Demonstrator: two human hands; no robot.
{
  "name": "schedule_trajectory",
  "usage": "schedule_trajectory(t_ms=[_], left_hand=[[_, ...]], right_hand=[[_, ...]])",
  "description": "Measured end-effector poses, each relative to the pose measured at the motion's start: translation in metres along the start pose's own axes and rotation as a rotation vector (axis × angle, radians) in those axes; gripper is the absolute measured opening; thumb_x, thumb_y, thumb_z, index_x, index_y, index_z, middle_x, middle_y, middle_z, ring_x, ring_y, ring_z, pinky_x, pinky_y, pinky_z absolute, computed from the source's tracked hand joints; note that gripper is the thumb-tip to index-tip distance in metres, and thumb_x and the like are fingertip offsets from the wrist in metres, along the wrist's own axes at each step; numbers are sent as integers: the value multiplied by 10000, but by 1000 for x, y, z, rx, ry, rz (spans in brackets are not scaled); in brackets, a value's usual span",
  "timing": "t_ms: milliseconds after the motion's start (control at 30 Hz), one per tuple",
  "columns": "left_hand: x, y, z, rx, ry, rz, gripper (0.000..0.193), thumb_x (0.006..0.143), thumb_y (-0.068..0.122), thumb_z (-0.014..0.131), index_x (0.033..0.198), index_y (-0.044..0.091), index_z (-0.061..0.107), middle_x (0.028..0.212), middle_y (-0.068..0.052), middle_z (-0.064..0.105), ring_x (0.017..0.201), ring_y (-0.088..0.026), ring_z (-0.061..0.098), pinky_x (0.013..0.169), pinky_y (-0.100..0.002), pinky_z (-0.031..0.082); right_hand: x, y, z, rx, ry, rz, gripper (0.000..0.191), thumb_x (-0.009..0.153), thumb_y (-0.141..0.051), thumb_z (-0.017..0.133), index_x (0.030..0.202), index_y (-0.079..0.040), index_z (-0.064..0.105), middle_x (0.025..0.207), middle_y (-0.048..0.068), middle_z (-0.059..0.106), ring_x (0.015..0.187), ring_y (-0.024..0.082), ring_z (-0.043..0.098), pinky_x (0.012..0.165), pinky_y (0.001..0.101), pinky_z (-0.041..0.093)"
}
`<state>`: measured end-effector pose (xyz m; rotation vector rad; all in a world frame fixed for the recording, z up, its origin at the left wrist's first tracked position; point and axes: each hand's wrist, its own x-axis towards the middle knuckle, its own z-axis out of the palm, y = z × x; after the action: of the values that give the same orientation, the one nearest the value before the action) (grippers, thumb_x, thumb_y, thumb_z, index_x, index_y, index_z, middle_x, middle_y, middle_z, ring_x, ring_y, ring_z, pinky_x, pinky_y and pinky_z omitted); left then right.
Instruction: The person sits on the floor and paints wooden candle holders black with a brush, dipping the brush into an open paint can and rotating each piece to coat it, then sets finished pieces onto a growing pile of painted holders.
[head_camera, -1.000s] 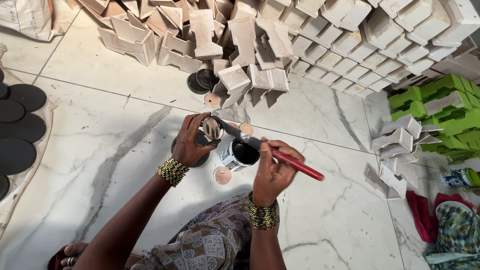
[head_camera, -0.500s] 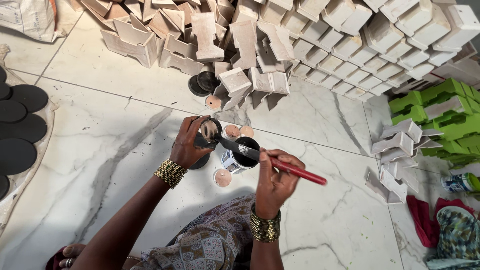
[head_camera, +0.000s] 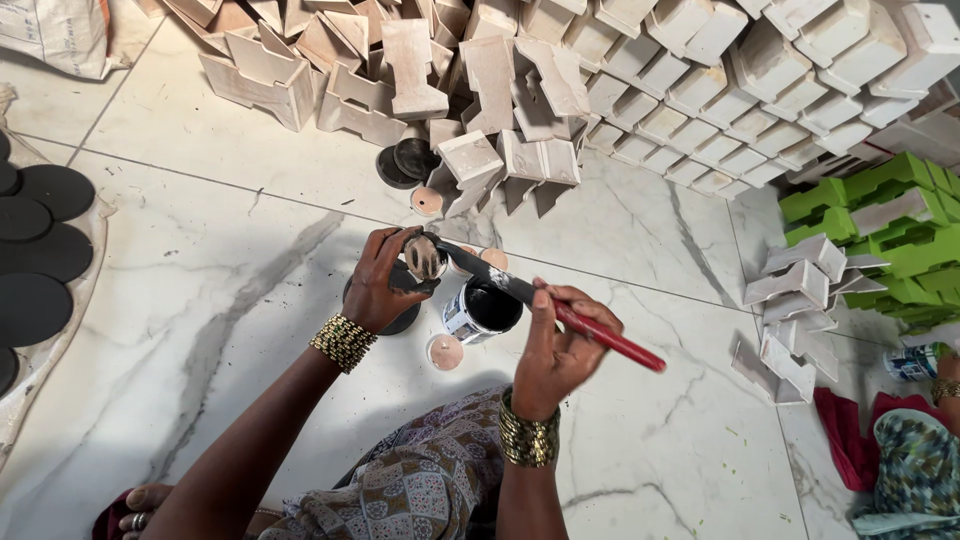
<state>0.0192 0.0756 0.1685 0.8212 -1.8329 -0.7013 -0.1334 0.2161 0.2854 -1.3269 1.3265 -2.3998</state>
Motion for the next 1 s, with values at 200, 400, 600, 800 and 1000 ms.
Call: schedule_trajectory(t_ms=[200,400,600,800,1000], left_hand=[[3,-14,-1,-32,66,-76,1007,573,98,924,1472,88,468,1327,-164,591,1195,-327,605,1011,-423,538],[-5,-52,11,-58,-59,-352,932,665,178,906,1498,258,496,1188,-154,633,1106,-286,661,977,-404,575],[-38,-103,37,379,-263,-198,1022,625,172,948,1522,308,478,1297,-216,499,1161,-388,573,911,-462,576],[-46,-143,65,611,-350,-159,1038,586,210,967,1497,289,474,1292,-192,498,1150,-372,574,891,-496,569],[-36,-166,76,671,-402,-270,1063,591,244,966,1519,214,449,1239,-170,523,1129,-360,574,888,-496,551]], right_hand=[[-4,4,-4,-65,-48,132,373,970,118,654,1173,-39,384,1110,170,608,1069,234,657,1013,438,618],[11,23,-18,-28,63,72,393,980,50,687,1202,-40,376,1121,161,616,1080,236,658,1044,452,644],[0,86,-60,17,214,143,392,943,31,723,1183,-70,431,1102,151,653,1053,303,713,880,475,653],[-24,168,-94,111,450,256,384,944,-49,760,1170,-98,454,1057,124,657,1056,319,736,863,492,703],[-21,212,-105,108,441,292,387,948,-23,746,1186,-99,450,1046,128,657,1034,324,723,833,493,698]])
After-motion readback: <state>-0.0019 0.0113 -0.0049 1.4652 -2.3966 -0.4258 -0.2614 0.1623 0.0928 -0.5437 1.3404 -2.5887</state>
